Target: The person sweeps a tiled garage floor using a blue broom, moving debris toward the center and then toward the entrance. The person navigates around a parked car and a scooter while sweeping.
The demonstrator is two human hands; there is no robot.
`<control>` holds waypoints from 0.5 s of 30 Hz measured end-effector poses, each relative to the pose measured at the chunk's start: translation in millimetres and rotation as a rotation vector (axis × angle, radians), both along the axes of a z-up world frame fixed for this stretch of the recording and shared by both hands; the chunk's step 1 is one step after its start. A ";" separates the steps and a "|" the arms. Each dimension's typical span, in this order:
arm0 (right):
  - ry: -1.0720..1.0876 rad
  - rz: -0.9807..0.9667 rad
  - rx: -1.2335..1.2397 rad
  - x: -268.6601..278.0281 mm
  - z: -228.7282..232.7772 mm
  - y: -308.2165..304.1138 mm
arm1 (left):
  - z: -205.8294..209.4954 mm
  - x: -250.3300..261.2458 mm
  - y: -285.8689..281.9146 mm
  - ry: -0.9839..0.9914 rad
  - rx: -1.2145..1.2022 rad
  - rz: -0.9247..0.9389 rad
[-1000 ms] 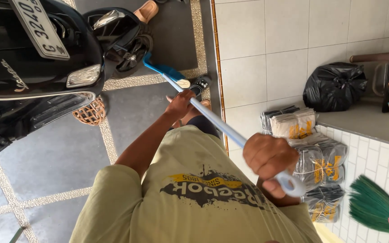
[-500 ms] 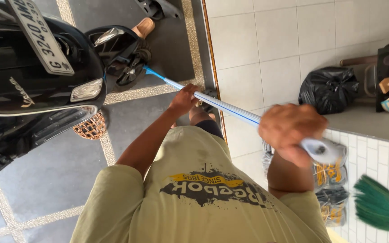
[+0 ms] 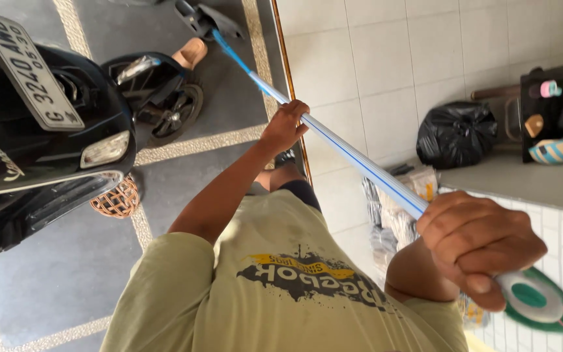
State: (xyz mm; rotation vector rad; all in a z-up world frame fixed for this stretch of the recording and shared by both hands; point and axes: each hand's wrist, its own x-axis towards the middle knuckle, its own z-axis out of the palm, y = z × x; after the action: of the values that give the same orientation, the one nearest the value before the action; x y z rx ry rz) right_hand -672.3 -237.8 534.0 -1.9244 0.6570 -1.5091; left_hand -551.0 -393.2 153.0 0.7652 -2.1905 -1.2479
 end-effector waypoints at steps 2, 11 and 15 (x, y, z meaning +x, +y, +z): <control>0.023 -0.004 -0.017 -3.7 -2.7 -5.3 | -3.6 -14.9 -14.3 0.012 -0.032 0.015; 0.013 0.160 0.075 -26.4 -89.6 -79.9 | -110.0 -61.9 -49.4 -0.064 0.064 0.085; -0.201 0.323 0.265 -59.7 -119.5 -118.8 | -159.3 -41.1 -20.4 -0.137 0.212 0.191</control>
State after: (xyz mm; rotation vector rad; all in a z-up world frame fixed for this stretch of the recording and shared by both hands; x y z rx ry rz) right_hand -732.0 -356.6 414.6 -1.5682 0.4096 -1.3164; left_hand -592.1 -413.6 -6.2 1.1476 -2.0519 -1.3776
